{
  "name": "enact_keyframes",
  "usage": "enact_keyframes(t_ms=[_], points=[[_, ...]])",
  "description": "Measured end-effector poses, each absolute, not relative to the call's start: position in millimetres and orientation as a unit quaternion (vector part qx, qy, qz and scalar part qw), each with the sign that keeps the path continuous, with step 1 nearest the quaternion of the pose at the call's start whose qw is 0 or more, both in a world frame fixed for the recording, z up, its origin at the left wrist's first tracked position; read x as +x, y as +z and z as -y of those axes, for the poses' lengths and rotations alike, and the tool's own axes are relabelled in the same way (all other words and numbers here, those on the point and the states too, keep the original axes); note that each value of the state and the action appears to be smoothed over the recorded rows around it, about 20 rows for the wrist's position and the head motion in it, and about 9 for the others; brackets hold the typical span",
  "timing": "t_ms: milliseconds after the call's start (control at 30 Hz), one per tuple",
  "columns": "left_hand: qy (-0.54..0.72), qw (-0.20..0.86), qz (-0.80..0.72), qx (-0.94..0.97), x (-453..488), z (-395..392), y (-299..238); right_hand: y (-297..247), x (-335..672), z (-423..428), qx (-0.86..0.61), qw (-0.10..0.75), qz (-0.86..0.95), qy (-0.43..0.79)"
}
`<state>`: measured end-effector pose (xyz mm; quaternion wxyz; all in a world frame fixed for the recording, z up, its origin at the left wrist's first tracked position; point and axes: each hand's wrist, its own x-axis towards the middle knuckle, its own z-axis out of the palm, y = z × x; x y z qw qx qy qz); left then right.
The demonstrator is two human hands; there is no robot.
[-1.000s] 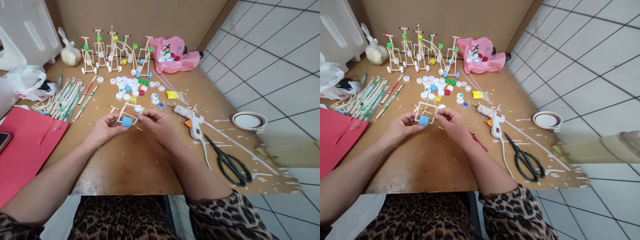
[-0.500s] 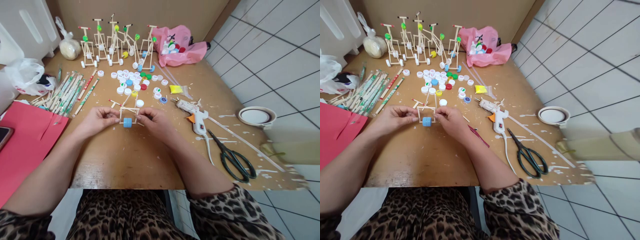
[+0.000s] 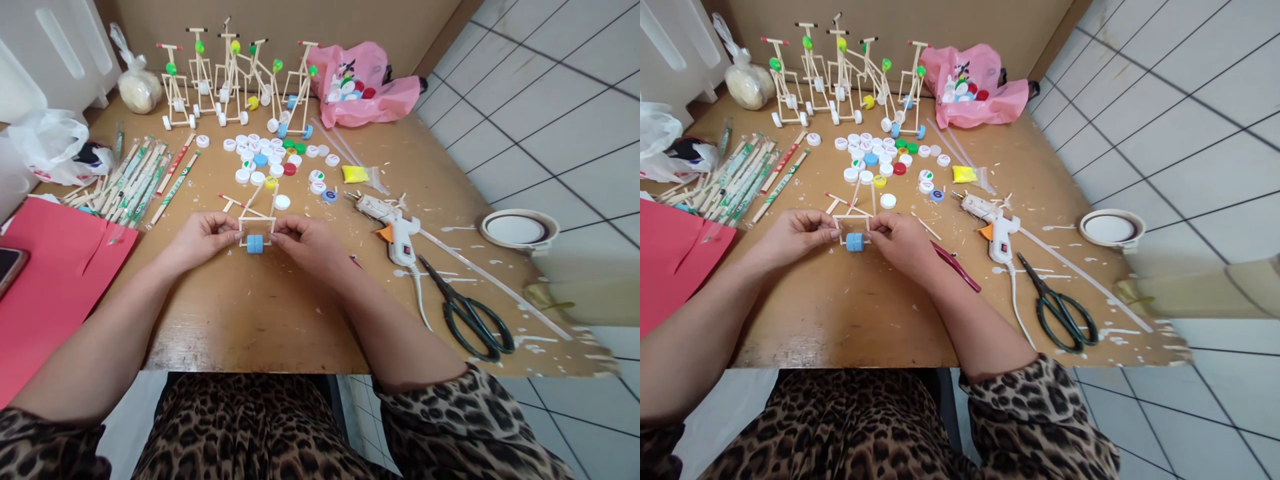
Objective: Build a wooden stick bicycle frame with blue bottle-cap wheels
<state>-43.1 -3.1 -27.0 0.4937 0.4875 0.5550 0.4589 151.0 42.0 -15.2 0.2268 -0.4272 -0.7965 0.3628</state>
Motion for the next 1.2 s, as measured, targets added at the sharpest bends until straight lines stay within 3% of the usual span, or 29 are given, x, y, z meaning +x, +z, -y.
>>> enact_keyframes(t_ms=[533, 1200], points=[[0.450, 0.495, -0.541, 0.510, -42.0, 3.7, -28.5, -19.8, 152.5, -45.7, -0.411, 0.188, 0.843, 0.291], [0.416, 0.475, -0.558, 0.539, -46.5, 4.6, -30.9, -17.9, 153.0, -43.9, -0.418, 0.177, 0.837, 0.306]])
